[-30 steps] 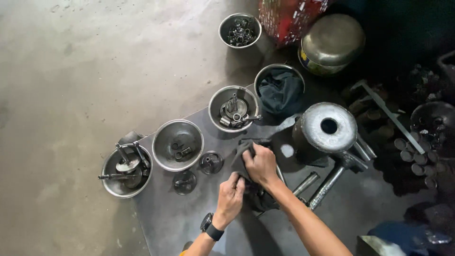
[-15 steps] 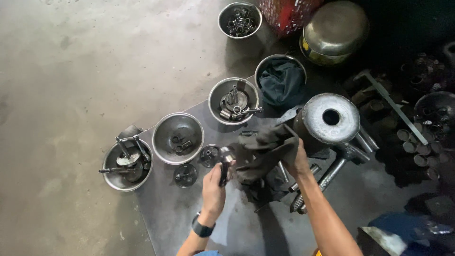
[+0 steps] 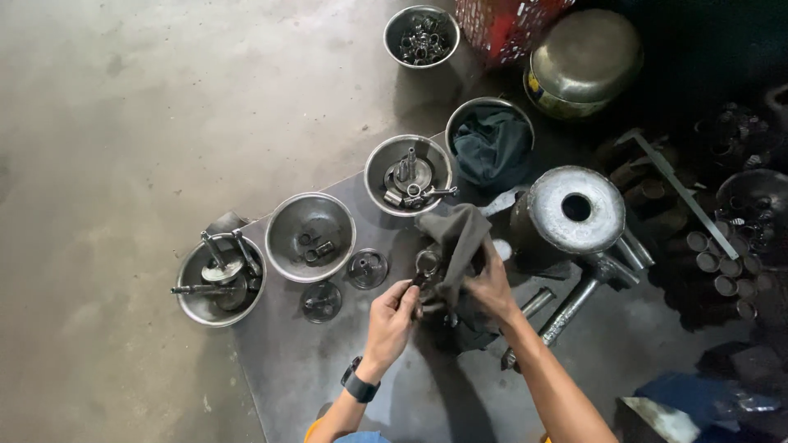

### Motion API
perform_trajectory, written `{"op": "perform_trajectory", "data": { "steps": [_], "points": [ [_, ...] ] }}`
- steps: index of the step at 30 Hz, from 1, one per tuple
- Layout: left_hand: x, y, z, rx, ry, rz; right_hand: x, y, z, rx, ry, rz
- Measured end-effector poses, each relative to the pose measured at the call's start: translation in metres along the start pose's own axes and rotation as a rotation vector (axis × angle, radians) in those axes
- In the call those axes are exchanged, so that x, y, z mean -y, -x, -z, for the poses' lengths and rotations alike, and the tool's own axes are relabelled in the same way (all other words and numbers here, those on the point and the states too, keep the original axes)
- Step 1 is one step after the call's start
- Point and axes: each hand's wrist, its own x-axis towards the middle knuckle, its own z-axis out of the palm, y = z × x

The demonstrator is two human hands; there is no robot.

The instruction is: The person operates a metal lathe, using a file to smooth a rotating cylindrical metal part. They then wipe the part with a cloth and use a caliper to measure its diameter. Finally, they move to a table to wipe and organize various metal components in bowls.

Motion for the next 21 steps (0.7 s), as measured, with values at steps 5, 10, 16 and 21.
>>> {"op": "perform_trajectory", "data": {
  "steps": [5,10,16,21],
  "points": [
    [0.020,0.006,-0.011,-0.017,-0.138,-0.162,0.046,0.000,-0.036,0.015,0.361,0.082],
    [0.013,0.018,-0.023,-0.060,-0.330,-0.239,0.037,-0.015,-0.044,-0.051,0.667,-0.208],
    [-0.013,0.027,-0.023,-0.048,-0.283,-0.230,0.016,-0.034,-0.004,-0.262,0.661,-0.276],
    [-0.008,0.018,-0.014,-0.120,0.012,0.041,0.010,-0.005,0.008,0.048,-0.006,-0.115]
  ]
}}
